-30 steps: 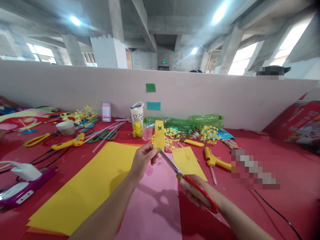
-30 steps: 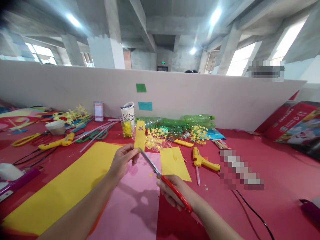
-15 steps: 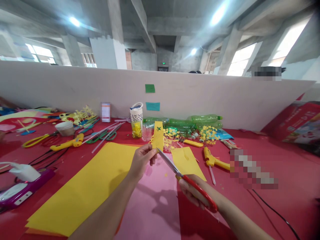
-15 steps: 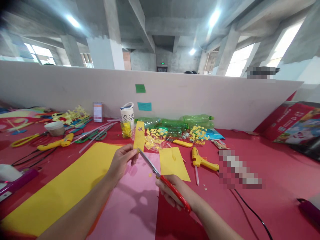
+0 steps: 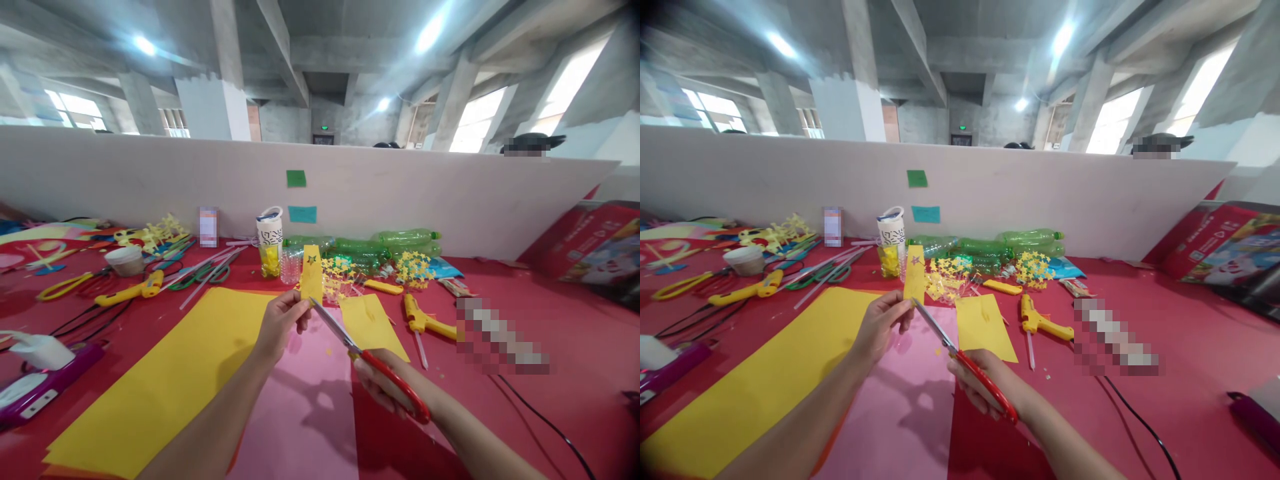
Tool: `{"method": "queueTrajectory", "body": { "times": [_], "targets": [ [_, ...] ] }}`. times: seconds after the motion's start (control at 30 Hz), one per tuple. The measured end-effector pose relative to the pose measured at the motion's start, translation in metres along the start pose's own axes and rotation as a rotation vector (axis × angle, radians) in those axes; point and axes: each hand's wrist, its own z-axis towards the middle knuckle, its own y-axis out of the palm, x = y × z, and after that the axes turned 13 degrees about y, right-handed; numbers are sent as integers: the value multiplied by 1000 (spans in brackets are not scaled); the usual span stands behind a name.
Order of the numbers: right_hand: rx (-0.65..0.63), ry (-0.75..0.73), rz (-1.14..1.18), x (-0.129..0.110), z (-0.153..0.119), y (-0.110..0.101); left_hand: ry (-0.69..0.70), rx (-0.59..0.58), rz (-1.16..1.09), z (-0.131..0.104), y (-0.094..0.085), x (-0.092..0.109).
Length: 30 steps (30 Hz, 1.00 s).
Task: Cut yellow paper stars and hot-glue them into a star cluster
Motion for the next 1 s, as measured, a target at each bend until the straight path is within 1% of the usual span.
{"method": "queueTrajectory", "body": {
  "times": [0.23, 0.43, 0.6, 0.8, 0.9, 1.0],
  "targets": [
    [1, -8, 8, -1, 2, 1, 10, -4, -13, -1, -1, 0],
    [0, -22, 15, 5, 7, 4, -32, -21, -5, -4, 3, -1],
    [-16, -64, 7, 3, 6, 5, -34, -42, -2, -6, 4, -4],
    [-23, -59, 9, -2, 0, 3, -27, -60, -3, -5, 2, -6],
    [-25, -64, 13, -1, -1, 2, -22, -53, -19, -5, 2, -6],
    [-16, -34, 8, 1, 1, 2, -17, -57, -15, -5, 2, -6]
  ]
}}
